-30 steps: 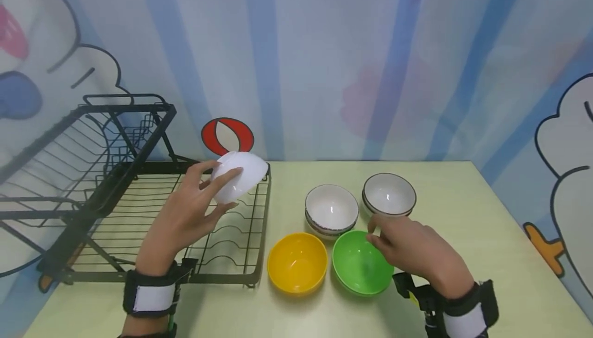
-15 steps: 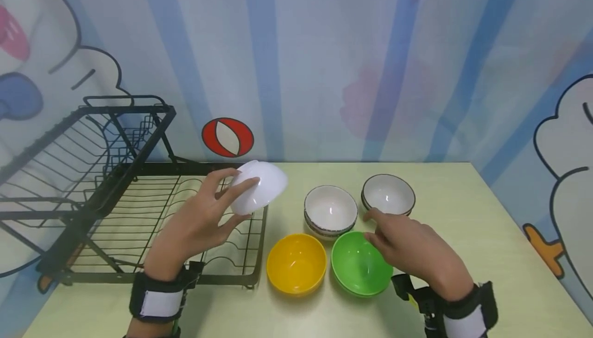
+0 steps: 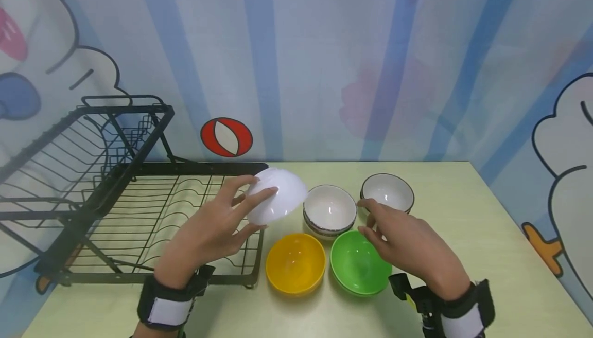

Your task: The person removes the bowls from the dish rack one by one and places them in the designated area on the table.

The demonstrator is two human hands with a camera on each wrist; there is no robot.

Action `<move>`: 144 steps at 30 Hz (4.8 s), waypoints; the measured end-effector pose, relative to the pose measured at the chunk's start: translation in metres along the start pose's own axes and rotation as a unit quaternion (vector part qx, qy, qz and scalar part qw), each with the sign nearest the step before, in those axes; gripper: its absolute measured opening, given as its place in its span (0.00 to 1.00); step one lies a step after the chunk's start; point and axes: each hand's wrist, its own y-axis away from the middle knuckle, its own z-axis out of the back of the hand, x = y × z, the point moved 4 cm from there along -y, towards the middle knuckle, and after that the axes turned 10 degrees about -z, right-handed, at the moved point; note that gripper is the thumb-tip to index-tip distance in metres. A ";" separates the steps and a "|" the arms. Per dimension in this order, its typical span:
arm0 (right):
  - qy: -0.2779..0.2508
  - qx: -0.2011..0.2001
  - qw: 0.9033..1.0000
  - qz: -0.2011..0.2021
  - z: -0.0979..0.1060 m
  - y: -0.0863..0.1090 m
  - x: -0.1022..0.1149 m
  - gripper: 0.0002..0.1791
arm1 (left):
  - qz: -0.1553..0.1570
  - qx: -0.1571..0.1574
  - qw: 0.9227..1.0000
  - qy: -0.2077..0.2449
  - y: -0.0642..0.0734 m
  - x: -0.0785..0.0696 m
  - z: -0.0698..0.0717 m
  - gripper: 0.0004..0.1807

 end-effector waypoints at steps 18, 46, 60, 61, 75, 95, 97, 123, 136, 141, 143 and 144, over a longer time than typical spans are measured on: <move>0.006 -0.071 0.996 0.056 -0.004 0.001 0.017 0.29 | -0.035 0.001 0.998 0.050 -0.012 -0.022 -0.004 0.46; 0.039 -0.137 0.981 0.131 -0.007 0.003 0.031 0.33 | -0.087 0.008 0.991 0.101 -0.022 -0.045 -0.015 0.44; 0.067 -0.142 0.979 0.130 -0.007 0.005 0.034 0.33 | -0.124 -0.010 0.988 0.095 -0.025 -0.054 -0.017 0.43; 0.069 -0.141 0.979 0.131 -0.007 0.005 0.034 0.34 | -0.129 -0.014 0.987 0.096 -0.026 -0.054 -0.017 0.42; 0.053 -0.140 0.977 0.152 -0.001 0.010 0.029 0.30 | -0.108 -0.012 0.986 0.124 -0.028 -0.059 -0.019 0.41; 0.082 -0.131 0.981 0.118 0.004 0.011 0.024 0.24 | -0.056 0.053 0.986 0.145 -0.028 -0.059 -0.028 0.46; 0.086 -0.140 0.980 0.117 0.004 0.012 0.024 0.23 | -0.054 0.057 0.986 0.147 -0.029 -0.058 -0.029 0.46; 0.126 -0.222 0.965 0.063 0.021 0.019 -0.054 0.18 | -0.025 0.066 0.994 0.083 -0.026 -0.044 0.003 0.37; 0.086 -0.102 0.989 -0.056 0.017 0.016 -0.102 0.17 | -0.064 0.016 0.996 0.061 -0.020 -0.041 0.010 0.31; 0.069 -0.072 0.991 -0.084 0.015 0.015 -0.123 0.18 | -0.063 0.015 0.996 0.061 -0.020 -0.041 0.011 0.31; 0.063 -0.064 0.992 -0.092 0.016 0.015 -0.129 0.18 | -0.061 0.017 0.996 0.061 -0.020 -0.041 0.012 0.31; 0.061 -0.059 0.992 -0.097 0.016 0.014 -0.132 0.18 | -0.059 0.019 0.996 0.061 -0.020 -0.041 0.012 0.31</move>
